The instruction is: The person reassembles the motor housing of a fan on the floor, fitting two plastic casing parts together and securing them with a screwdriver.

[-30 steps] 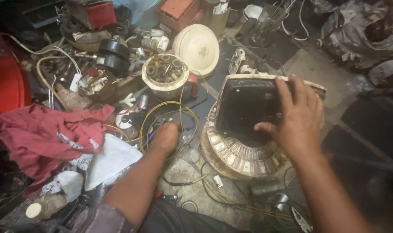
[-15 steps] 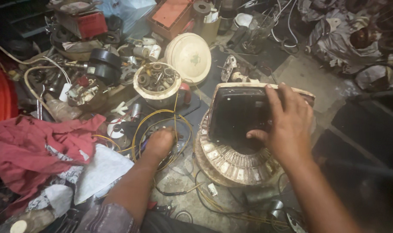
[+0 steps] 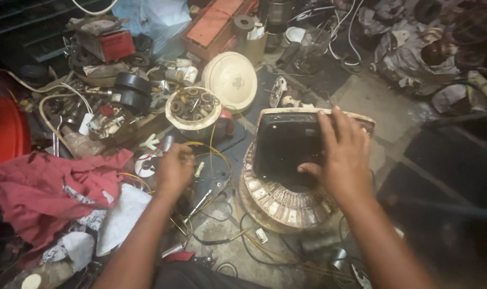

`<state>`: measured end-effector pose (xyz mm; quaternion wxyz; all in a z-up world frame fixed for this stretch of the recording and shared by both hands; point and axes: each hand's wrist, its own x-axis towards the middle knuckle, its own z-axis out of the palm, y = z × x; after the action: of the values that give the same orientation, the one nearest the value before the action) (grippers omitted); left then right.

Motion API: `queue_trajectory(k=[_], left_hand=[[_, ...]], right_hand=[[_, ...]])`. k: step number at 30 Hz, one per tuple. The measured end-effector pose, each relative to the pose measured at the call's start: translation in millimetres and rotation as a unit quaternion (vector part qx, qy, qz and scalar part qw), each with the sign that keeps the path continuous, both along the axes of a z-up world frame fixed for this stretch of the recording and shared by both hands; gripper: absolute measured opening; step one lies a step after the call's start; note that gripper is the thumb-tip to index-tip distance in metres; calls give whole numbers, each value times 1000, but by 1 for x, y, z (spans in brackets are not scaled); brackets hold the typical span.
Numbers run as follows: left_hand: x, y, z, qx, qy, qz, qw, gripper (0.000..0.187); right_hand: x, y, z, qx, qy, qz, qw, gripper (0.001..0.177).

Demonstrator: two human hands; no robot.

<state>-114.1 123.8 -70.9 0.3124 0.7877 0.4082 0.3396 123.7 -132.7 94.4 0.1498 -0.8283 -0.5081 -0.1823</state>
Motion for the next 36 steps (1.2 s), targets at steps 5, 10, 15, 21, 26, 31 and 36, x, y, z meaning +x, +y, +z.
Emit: queue_trajectory(k=[5, 10, 15, 21, 26, 31, 36], left_hand=[[-32, -35, 69, 154, 80, 69, 982, 12], [-17, -81, 116, 74, -8, 13, 997, 12], [20, -102, 126, -25, -103, -77, 991, 13], [73, -151, 112, -213, -238, -166, 933, 18], [122, -193, 121, -117, -258, -174, 943, 17], [138, -196, 109, -142, -262, -130, 946, 9], [143, -191, 92, -99, -289, -174, 936, 14]], right_hand=[[-3, -5, -3, 18, 16, 15, 1000, 115], [-17, -15, -21, 70, 19, 5, 997, 98], [-25, -20, -26, 102, 58, 9, 993, 84], [-24, -22, -39, 168, 105, 31, 980, 61], [-5, -29, -55, 263, 256, 96, 925, 26], [1, -33, -56, 245, 230, 109, 935, 20], [-5, -27, -59, 274, 244, 42, 929, 17]])
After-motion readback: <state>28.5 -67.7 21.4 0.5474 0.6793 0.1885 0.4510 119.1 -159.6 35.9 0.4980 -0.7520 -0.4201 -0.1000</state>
